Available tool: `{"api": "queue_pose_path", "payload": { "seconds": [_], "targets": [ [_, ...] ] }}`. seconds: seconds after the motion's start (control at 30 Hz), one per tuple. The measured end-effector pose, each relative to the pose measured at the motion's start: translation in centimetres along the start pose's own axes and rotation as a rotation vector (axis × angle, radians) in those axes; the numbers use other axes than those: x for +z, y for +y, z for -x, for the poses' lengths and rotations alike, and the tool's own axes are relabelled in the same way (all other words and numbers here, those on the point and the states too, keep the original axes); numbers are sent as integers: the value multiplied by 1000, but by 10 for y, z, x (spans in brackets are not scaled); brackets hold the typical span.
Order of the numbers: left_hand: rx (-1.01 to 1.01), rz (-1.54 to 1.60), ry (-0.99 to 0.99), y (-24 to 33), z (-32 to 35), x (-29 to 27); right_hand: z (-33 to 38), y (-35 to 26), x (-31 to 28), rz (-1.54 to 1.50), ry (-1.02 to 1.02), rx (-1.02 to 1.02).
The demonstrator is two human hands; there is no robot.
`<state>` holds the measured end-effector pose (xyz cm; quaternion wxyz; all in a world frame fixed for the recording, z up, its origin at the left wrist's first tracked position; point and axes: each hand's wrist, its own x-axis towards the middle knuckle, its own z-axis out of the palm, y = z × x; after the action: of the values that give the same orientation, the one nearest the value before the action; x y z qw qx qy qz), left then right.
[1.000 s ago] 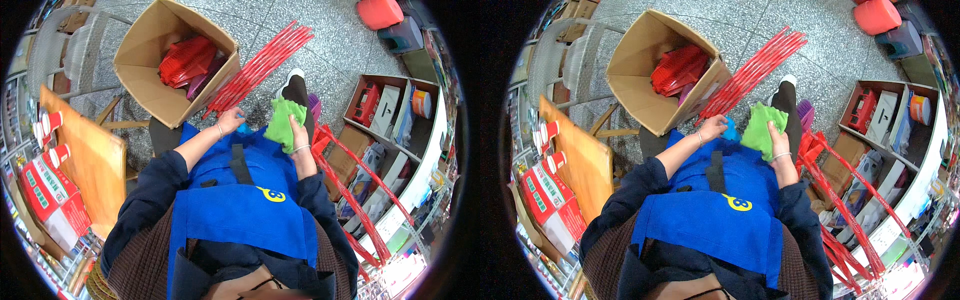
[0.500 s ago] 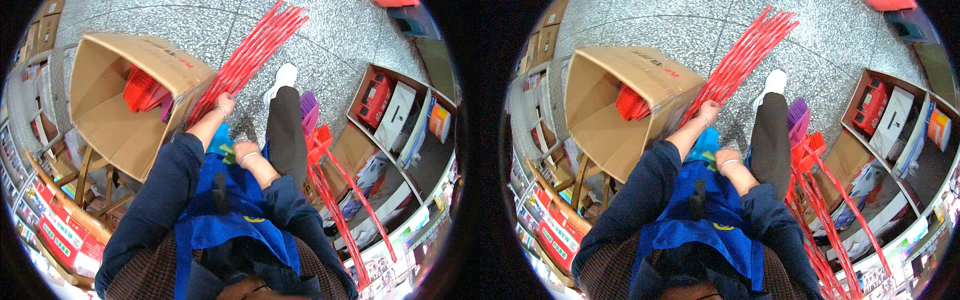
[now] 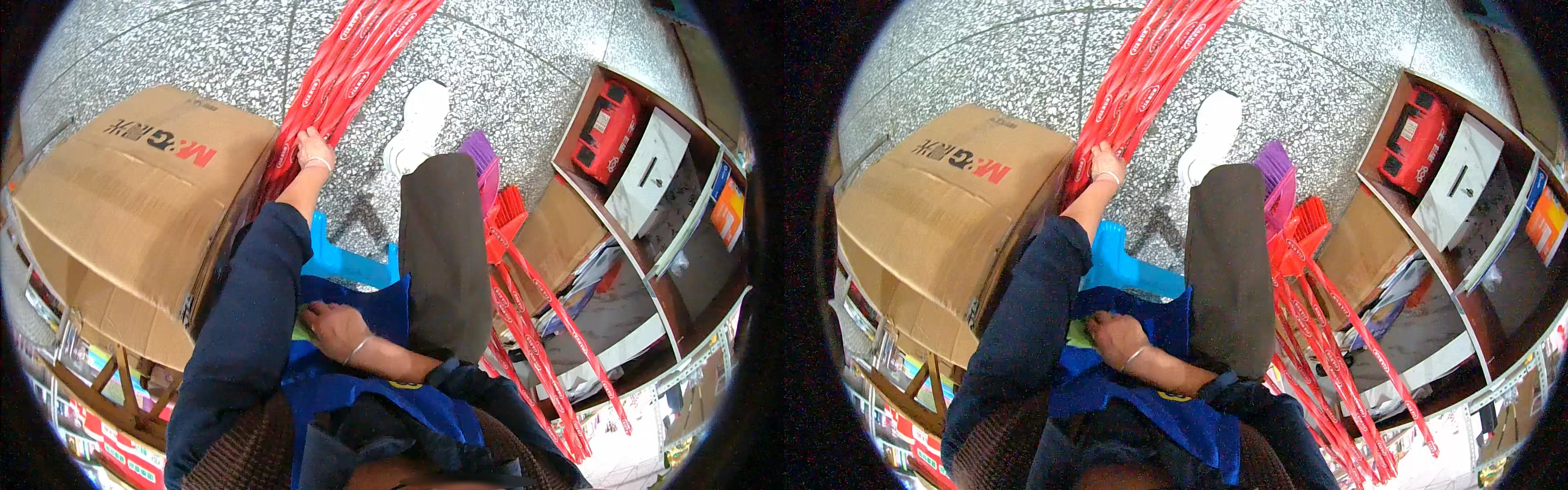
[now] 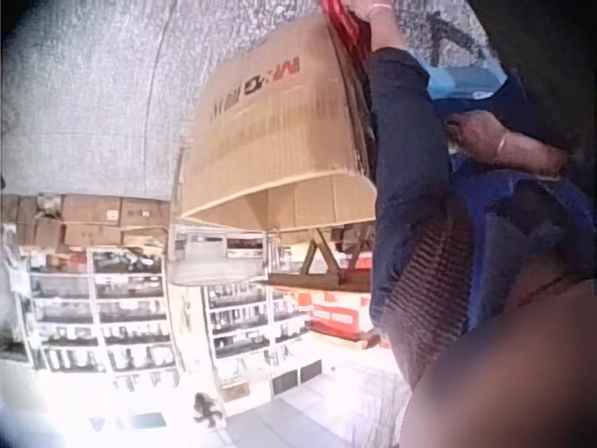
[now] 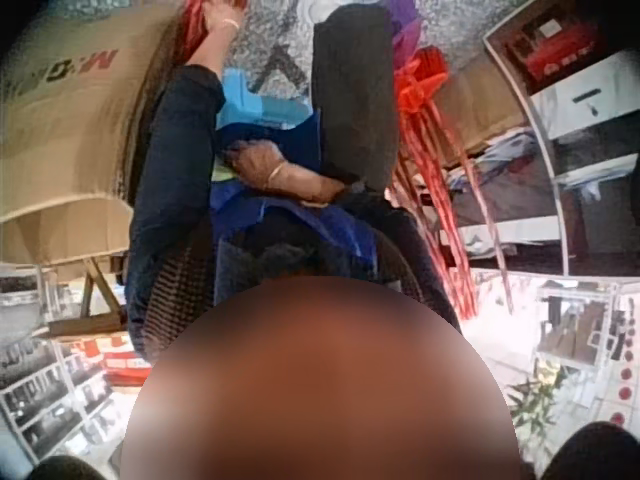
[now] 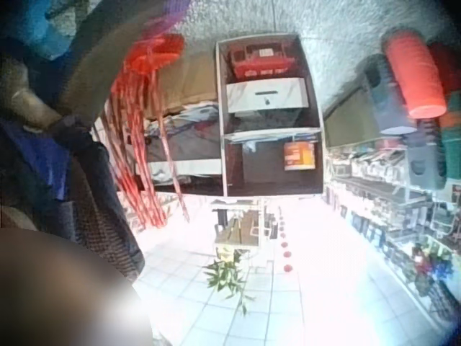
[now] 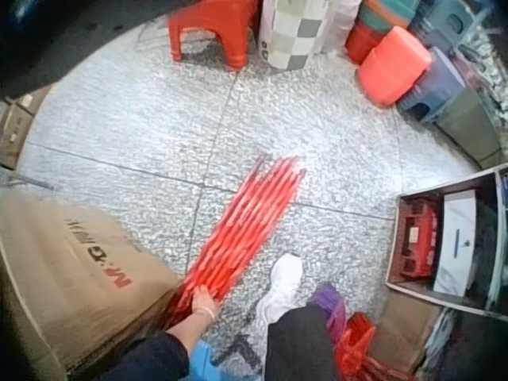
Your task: The person assembles brooms by inserting red plastic handles into purple and red broom heads. They wipe the handles with a green cloth before insertion and place the completed brooms on the floor. The process is repeated for multiple brooms.
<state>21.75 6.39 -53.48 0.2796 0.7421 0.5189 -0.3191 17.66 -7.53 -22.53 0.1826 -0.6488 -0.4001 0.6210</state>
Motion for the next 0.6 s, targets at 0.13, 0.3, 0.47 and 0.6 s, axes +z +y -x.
{"api": "queue_pose_path", "payload": {
  "seconds": [0.13, 0.3, 0.47, 0.6],
  "targets": [
    [168, -187, -6, -6, -12, -2, 2, 0, -3, -173, 74, 5],
    [31, -52, -14, -5, -19, 0, -1, 1, -4, -202, 150, 12],
    [156, 269, 5, -5, 5, 9, -14, 12, -7, -168, 276, 21],
    [257, 597, -1, -12, 46, -7, -28, 35, -8, -177, 373, 76]
  ]
}}
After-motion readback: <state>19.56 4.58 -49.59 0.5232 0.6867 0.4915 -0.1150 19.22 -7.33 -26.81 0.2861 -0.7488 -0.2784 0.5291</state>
